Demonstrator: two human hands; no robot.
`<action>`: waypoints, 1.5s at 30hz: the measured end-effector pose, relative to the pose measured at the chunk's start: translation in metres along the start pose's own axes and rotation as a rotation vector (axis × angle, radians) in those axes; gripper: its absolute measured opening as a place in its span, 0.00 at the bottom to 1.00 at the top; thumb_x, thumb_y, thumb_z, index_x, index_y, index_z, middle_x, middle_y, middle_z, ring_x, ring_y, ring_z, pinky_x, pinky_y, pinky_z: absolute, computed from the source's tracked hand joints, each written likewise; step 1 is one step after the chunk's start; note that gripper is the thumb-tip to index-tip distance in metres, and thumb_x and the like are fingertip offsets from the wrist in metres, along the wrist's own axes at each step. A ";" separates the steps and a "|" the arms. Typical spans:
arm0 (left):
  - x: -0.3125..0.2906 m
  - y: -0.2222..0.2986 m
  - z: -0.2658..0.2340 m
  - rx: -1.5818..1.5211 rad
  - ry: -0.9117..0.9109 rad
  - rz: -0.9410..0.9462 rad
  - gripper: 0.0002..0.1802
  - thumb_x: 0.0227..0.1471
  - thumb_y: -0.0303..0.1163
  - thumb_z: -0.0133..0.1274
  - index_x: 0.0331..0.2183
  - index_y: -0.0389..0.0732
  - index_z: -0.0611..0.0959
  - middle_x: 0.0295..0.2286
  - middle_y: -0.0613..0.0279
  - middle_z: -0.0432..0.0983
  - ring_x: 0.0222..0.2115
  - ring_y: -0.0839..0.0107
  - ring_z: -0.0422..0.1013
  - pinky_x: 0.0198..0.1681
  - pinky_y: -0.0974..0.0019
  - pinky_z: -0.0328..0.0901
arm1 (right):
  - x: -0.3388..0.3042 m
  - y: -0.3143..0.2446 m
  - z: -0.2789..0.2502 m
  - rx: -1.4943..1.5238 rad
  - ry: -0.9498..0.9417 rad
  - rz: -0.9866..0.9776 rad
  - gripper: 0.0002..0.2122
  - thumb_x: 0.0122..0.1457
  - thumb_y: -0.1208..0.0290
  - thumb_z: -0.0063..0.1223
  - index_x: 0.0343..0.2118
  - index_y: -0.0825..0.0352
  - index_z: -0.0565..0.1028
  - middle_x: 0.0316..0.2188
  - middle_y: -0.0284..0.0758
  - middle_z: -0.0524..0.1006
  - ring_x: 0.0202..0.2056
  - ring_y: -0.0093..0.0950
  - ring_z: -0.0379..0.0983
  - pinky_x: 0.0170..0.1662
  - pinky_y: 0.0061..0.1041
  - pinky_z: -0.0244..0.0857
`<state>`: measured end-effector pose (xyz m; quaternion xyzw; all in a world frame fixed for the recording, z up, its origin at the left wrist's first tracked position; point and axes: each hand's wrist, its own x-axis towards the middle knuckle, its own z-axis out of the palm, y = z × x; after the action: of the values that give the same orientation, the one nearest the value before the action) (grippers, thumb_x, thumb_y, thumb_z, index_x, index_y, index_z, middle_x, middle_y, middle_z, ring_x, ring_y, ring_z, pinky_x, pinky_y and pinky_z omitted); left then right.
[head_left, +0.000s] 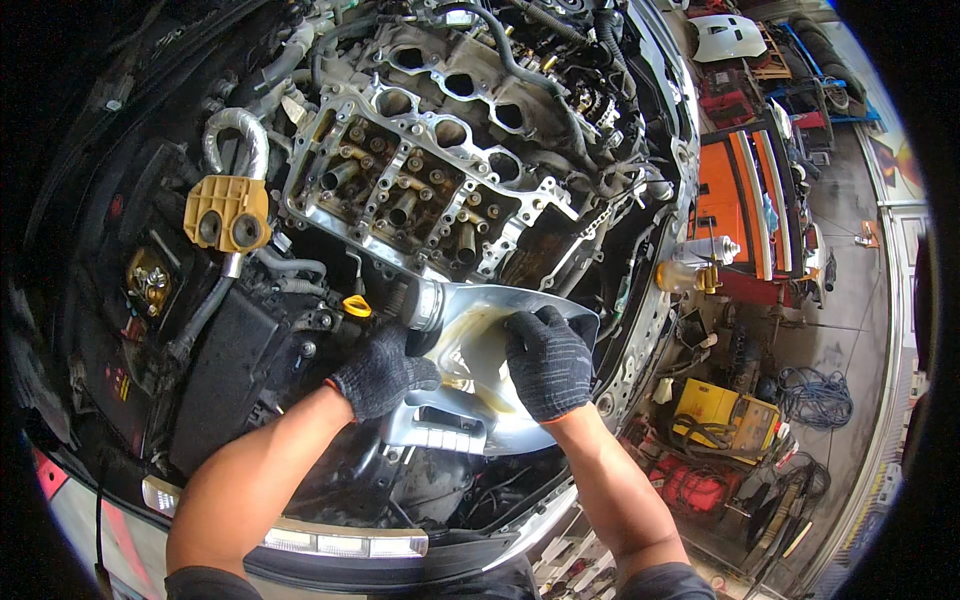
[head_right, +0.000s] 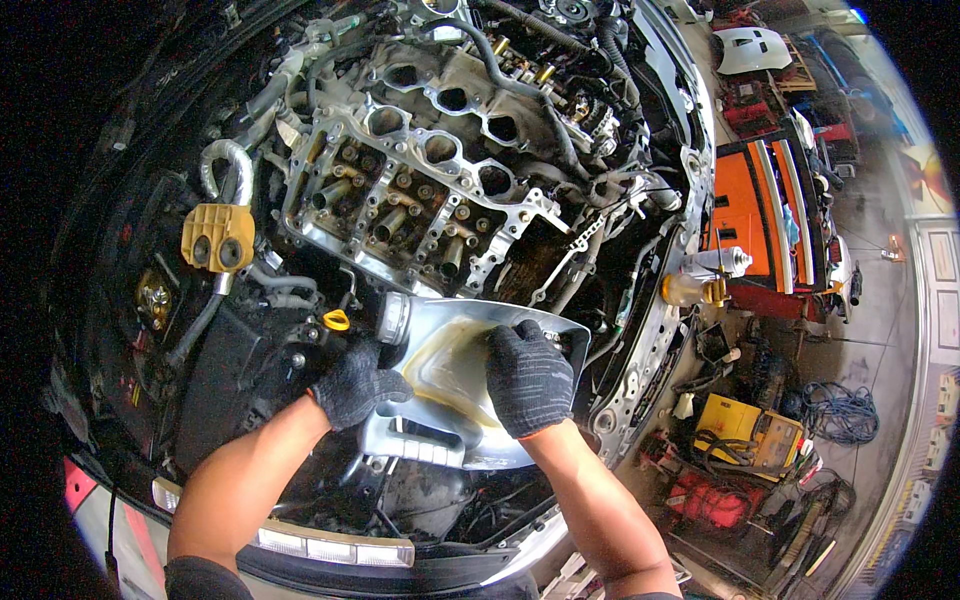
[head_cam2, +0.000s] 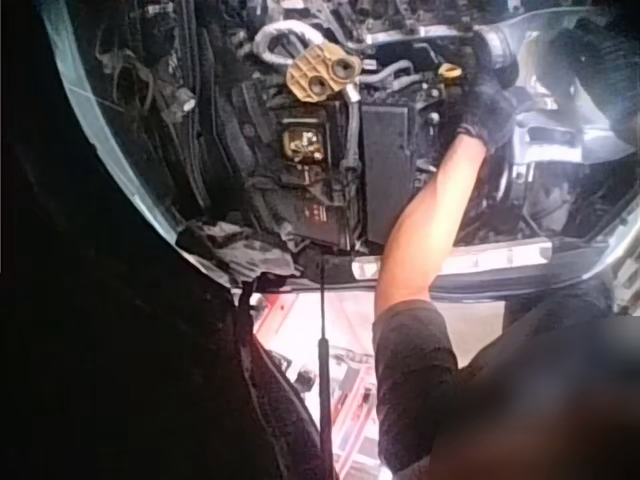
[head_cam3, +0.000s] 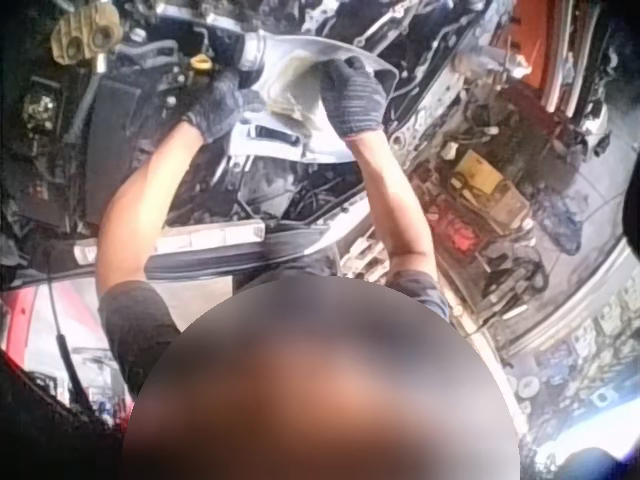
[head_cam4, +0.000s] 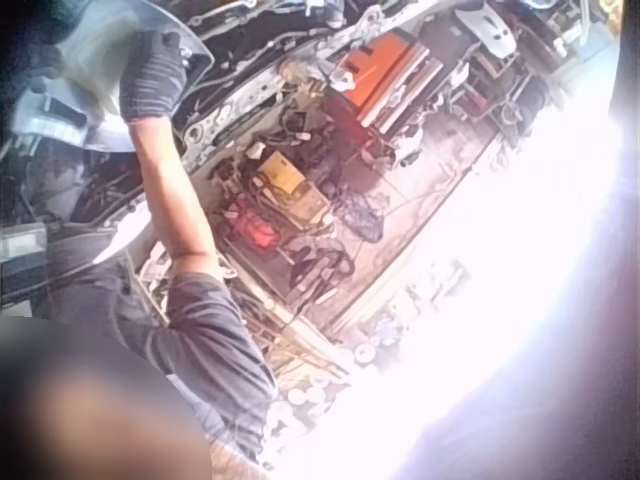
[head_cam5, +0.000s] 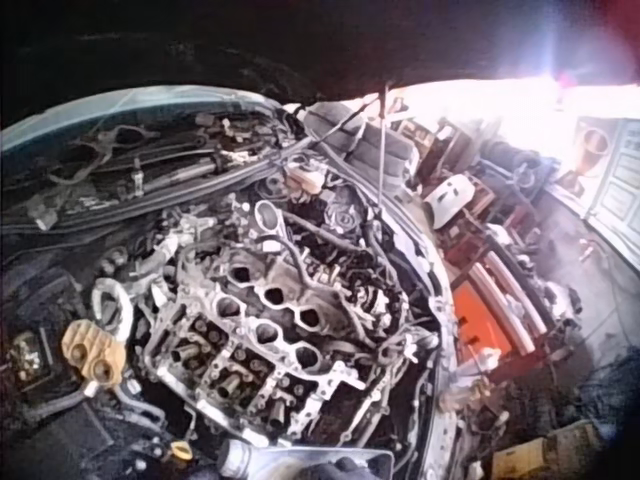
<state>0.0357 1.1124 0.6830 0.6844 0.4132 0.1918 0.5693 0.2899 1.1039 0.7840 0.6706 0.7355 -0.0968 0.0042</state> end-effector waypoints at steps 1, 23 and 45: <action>-0.001 -0.004 0.001 0.047 0.000 0.051 0.14 0.56 0.31 0.64 0.42 0.33 0.86 0.39 0.49 0.83 0.38 0.54 0.80 0.48 0.58 0.73 | 0.001 -0.002 0.001 -0.008 -0.018 0.018 0.05 0.60 0.67 0.56 0.37 0.58 0.81 0.35 0.40 0.80 0.33 0.44 0.79 0.48 0.44 0.64; 0.002 0.021 -0.006 -0.302 -0.011 -0.247 0.34 0.46 0.36 0.71 0.51 0.28 0.79 0.44 0.37 0.78 0.47 0.46 0.75 0.55 0.51 0.69 | 0.025 0.035 -0.041 1.209 -0.031 0.255 0.08 0.63 0.76 0.63 0.44 0.71 0.80 0.34 0.35 0.84 0.34 0.22 0.80 0.39 0.23 0.76; 0.003 0.016 0.001 -0.131 0.041 0.000 0.38 0.47 0.34 0.72 0.56 0.28 0.75 0.50 0.38 0.76 0.51 0.50 0.73 0.58 0.53 0.67 | 0.161 0.054 0.040 -0.093 -0.193 -0.224 0.11 0.61 0.60 0.55 0.43 0.53 0.84 0.35 0.43 0.85 0.39 0.48 0.82 0.40 0.47 0.76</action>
<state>0.0436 1.1142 0.6974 0.6417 0.4113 0.2324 0.6042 0.3216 1.2612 0.7157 0.5712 0.8054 -0.1263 0.0950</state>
